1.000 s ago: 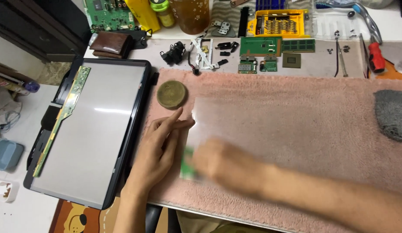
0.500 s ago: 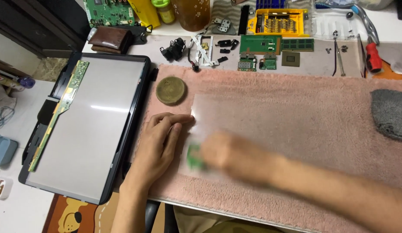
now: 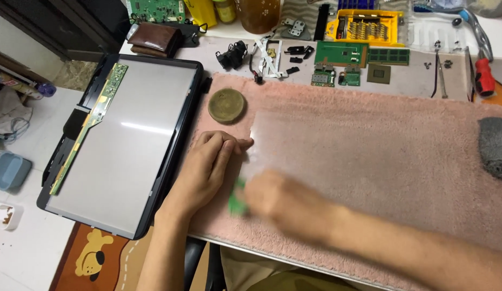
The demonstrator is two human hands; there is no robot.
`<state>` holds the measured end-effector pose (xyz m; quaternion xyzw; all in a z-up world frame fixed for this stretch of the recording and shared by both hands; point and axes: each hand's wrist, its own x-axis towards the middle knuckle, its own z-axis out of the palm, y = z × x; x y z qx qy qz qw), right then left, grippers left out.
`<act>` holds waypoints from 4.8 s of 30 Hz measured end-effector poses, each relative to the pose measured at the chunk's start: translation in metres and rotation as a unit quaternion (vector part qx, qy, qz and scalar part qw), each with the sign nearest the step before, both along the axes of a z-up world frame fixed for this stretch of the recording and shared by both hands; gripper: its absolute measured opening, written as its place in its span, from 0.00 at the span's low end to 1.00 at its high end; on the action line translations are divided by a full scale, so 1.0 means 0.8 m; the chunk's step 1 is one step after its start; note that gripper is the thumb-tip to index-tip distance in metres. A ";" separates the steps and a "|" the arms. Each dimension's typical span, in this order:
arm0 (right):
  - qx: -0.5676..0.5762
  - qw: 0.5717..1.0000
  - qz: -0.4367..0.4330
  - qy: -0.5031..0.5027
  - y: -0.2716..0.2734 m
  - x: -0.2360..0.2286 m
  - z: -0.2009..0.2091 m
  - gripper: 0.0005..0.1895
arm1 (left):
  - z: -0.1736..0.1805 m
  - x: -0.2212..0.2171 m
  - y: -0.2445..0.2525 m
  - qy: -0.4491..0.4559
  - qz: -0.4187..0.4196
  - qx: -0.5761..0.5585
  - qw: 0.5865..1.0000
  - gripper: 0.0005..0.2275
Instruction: The person cleans a rectangular screen panel placed on a pink towel using a green sponge, a white cloth, and a brush. They wipe the surface with the sponge, then smooth it with the cloth, and finally brush the area with a small brush.
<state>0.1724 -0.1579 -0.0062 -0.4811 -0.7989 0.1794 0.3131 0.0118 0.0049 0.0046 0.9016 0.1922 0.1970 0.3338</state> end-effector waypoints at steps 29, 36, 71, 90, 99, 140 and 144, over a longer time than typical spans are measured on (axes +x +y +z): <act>0.017 0.994 -0.079 -0.079 0.012 0.053 -0.016 0.10 | -0.011 -0.001 -0.013 0.003 0.052 0.034 0.998 0.05; 0.023 0.988 -0.098 -0.117 0.019 0.079 -0.019 0.10 | -0.012 0.002 -0.012 0.007 0.050 0.044 0.998 0.06; 0.080 0.993 -0.052 -0.062 0.002 0.102 -0.020 0.11 | -0.039 0.009 -0.041 0.052 0.028 0.218 0.974 0.20; 0.086 0.995 -0.009 -0.050 -0.046 0.053 -0.025 0.13 | -0.074 0.020 -0.026 0.077 0.024 0.239 0.968 0.19; 0.032 0.986 -0.152 -0.059 0.042 0.151 -0.027 0.13 | -0.067 0.026 -0.033 0.052 0.030 0.258 0.964 0.25; -0.058 0.964 -0.240 -0.096 -0.019 0.143 -0.011 0.07 | -0.055 0.055 -0.066 0.036 0.103 0.244 0.964 0.17; -0.014 0.970 -0.224 -0.099 0.000 0.173 0.005 0.13 | -0.062 0.057 -0.063 0.034 0.099 0.267 0.958 0.17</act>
